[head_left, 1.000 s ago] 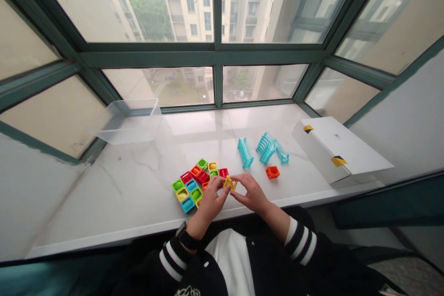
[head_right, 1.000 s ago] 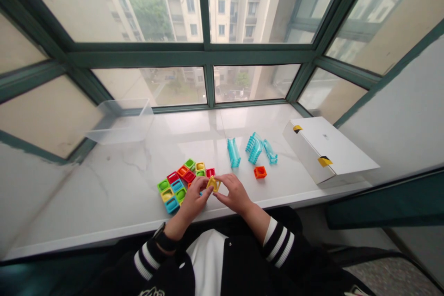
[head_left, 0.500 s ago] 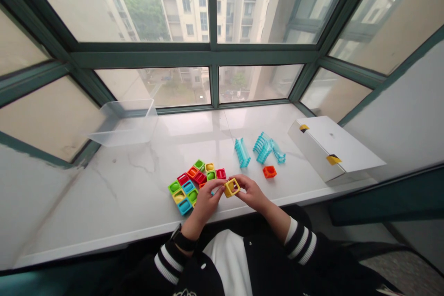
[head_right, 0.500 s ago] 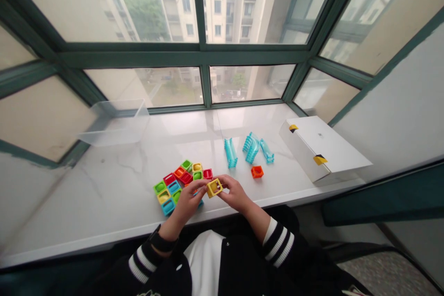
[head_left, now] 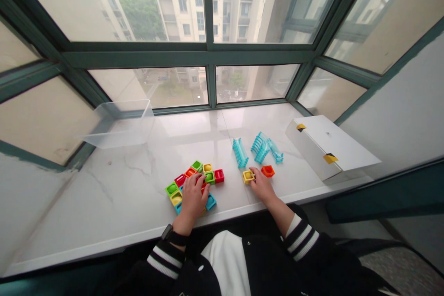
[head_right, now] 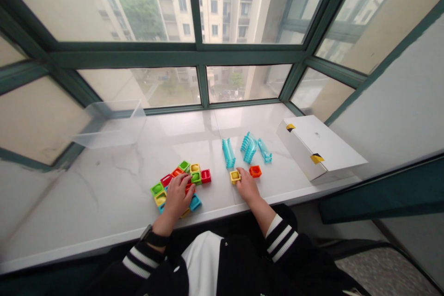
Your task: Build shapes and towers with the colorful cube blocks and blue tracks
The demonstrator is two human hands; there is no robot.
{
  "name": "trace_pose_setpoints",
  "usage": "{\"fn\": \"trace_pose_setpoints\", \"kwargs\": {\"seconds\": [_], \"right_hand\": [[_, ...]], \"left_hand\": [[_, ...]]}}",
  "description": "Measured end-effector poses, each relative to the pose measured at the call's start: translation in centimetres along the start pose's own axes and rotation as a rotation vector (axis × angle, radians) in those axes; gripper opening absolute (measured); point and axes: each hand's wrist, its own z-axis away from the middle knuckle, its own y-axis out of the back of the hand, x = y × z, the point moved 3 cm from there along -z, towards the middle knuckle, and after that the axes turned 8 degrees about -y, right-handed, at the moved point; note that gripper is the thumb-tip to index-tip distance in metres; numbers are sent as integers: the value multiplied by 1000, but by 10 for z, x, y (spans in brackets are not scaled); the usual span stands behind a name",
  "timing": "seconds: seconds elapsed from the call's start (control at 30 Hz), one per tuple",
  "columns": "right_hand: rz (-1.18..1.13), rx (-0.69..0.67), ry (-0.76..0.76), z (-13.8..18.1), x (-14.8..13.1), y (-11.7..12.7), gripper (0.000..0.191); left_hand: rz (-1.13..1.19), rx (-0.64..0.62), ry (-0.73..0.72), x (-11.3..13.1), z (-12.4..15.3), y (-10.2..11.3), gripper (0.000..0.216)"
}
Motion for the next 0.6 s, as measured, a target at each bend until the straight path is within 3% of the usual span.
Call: {"fn": "trace_pose_setpoints", "kwargs": {"seconds": [0.2, 0.6], "right_hand": [[66, -3, 20, -6, 2, -10, 63], [113, -31, 44, -9, -4, -8, 60]], "left_hand": [[-39, -19, -20, 3, 0, 0, 30], [-52, -28, -31, 3, 1, -1, 29]]}}
